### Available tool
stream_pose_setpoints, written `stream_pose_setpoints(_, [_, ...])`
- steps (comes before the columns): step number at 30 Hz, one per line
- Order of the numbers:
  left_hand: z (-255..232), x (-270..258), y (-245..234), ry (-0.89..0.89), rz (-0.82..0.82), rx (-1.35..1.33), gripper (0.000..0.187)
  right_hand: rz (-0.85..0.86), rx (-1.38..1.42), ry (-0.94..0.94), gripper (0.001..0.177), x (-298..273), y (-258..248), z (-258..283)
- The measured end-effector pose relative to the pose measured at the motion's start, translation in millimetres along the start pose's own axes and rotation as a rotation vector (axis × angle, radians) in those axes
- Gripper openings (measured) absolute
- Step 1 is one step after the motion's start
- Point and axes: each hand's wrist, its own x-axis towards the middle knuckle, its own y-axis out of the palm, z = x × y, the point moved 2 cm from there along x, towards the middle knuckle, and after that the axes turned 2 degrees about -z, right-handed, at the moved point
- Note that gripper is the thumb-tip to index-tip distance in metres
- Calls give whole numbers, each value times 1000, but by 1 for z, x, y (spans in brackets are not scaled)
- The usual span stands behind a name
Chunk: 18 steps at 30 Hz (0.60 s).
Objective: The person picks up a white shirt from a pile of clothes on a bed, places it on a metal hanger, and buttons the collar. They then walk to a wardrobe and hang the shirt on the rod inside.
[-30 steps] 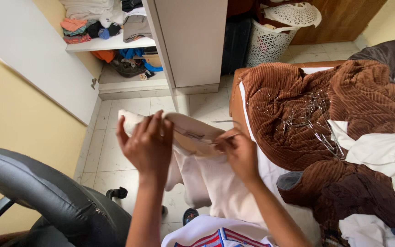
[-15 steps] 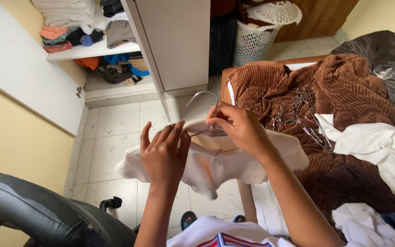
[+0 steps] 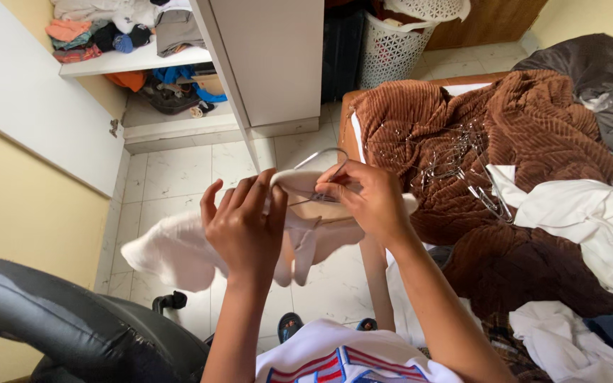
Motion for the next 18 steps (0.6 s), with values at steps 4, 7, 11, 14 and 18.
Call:
stream_pose_setpoints(4, [4,-1,2,25,34,61,17,21,-25,68,9,8,1,-4])
stream_pose_setpoints(7, [15,-5,-9,-121,59,56,14,28,11,53,7,5,-7,6])
stream_pose_setpoints(11, [21,12,-19,36,307,-10,19,98,-62,-25,10,16,-4,29])
stream_pose_setpoints(14, [18,33,-21,118,512,-158,26,147,-275,-213,11,29,1,47])
stream_pose_setpoints(18, [4,52,0,143,730,-140,20,168,-431,-201,15,35,-3,56])
